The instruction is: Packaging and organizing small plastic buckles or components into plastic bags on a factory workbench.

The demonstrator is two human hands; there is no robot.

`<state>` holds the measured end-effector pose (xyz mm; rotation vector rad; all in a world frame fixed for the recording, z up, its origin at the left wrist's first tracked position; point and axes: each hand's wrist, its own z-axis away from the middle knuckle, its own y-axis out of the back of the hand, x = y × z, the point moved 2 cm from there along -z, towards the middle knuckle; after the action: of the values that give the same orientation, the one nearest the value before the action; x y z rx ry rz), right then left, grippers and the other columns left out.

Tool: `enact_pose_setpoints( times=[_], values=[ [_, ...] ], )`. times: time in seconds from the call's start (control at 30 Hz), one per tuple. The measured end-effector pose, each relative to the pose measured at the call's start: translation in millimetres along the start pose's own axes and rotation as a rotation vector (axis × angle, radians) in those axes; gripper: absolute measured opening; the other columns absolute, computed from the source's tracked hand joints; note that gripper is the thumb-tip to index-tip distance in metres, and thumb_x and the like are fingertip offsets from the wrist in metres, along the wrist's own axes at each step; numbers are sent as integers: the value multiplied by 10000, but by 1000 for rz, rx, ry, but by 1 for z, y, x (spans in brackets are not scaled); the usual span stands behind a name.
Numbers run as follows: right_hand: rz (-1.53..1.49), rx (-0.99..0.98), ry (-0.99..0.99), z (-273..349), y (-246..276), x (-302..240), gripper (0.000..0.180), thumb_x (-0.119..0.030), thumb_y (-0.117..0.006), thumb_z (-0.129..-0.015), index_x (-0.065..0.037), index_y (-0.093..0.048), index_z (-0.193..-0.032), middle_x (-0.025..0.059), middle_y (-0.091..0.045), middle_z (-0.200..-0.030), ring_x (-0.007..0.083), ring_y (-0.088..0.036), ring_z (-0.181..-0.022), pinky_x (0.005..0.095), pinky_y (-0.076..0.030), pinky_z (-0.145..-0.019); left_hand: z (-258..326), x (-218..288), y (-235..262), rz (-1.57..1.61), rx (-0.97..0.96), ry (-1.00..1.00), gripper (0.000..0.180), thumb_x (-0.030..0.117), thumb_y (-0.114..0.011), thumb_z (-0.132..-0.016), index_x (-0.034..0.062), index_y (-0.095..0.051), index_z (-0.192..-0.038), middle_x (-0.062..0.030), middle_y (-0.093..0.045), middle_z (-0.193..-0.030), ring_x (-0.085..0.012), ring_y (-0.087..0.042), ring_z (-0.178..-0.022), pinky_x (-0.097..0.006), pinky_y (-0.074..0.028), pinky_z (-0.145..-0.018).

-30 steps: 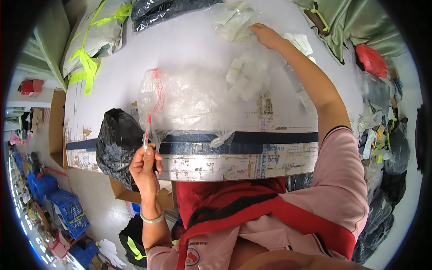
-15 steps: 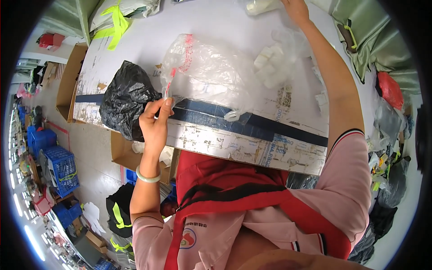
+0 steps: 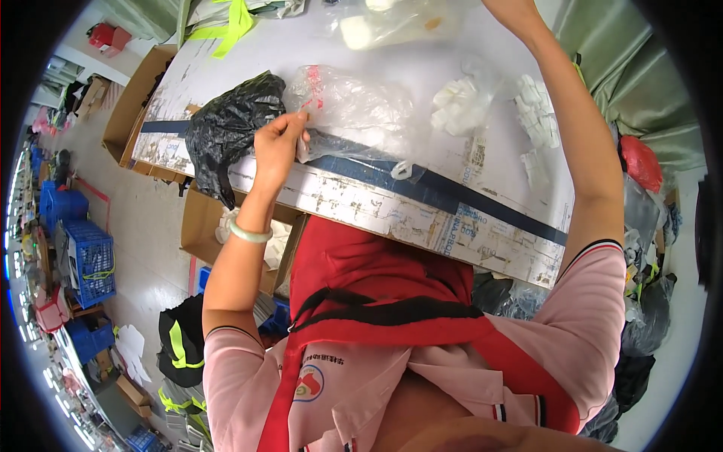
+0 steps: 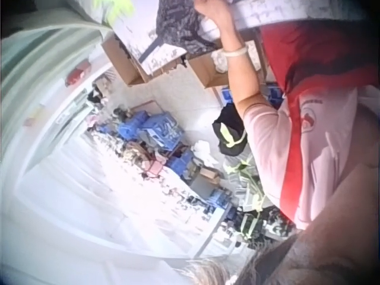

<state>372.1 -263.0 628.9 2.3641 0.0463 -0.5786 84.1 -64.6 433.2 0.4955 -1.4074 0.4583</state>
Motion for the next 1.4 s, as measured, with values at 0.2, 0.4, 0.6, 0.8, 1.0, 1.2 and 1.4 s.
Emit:
enact_pose_setpoints(
  times=[0.2, 0.4, 0.6, 0.8, 1.0, 1.2, 1.4],
  values=[
    [-390, -107, -227, 17, -9, -101, 103, -112, -562, -916, -41, -635, -903, 8, -618, -739, 91, -573, -690, 240, -469, -655, -15, 5, 11, 236, -41, 65, 141, 154, -587, -916, 26, -642, -942, -36, -624, -749, -115, -577, -596, -242, -447, -513],
    [-700, -69, -259, 76, -72, -121, 121, -130, -577, -909, -43, -628, -977, 17, -634, -803, 97, -583, -715, 250, -478, -630, -7, -6, 27, 272, -138, -289, 344, 125, -554, -914, 11, -509, -1235, -137, -593, -1144, -252, -607, -1027, -376, -526, -884],
    [-702, 11, -408, 127, -93, -108, 131, -114, -521, -949, -9, -581, -1000, 21, -616, -838, 81, -595, -730, 227, -497, -635, 24, 18, 20, 573, -17, 71, 260, 43, -540, -891, -50, -571, -1132, -152, -632, -1041, -210, -641, -880, -311, -541, -815],
    [-731, 120, -529, 158, -97, -71, 123, -125, -552, -926, -15, -591, -966, 36, -647, -850, 99, -616, -724, 228, -495, -613, 36, 19, 27, 640, -121, 130, 230, 96, -481, -959, -43, -575, -1116, -1, -441, -674, -111, -413, -581, -242, -393, -531],
    [-474, 75, -446, 176, -101, -61, 120, -146, -556, -909, -37, -586, -946, 54, -646, -809, 136, -626, -682, 275, -486, -594, 38, 33, 9, 621, -148, 98, 229, 152, -514, -966, -20, -598, -1091, 3, -482, -686, -110, -451, -593, -239, -416, -555],
    [146, -366, -206, 169, -124, -99, 183, -200, -593, -881, -59, -598, -997, 135, -661, -914, 274, -653, -769, 365, -516, -689, 41, 48, -22, 644, -189, 105, 223, 162, -540, -955, 12, -611, -1103, -1, -509, -699, -116, -484, -610, -239, -434, -562],
    [293, -681, -197, 195, -162, -74, 346, -232, -617, -846, -107, -567, -1165, 125, -644, -1066, 322, -629, -920, 423, -521, -748, 60, 66, -26, 542, -238, -58, 261, 163, -546, -949, 1, -600, -1147, -12, -516, -699, -126, -493, -611, -255, -429, -602]
  ],
)
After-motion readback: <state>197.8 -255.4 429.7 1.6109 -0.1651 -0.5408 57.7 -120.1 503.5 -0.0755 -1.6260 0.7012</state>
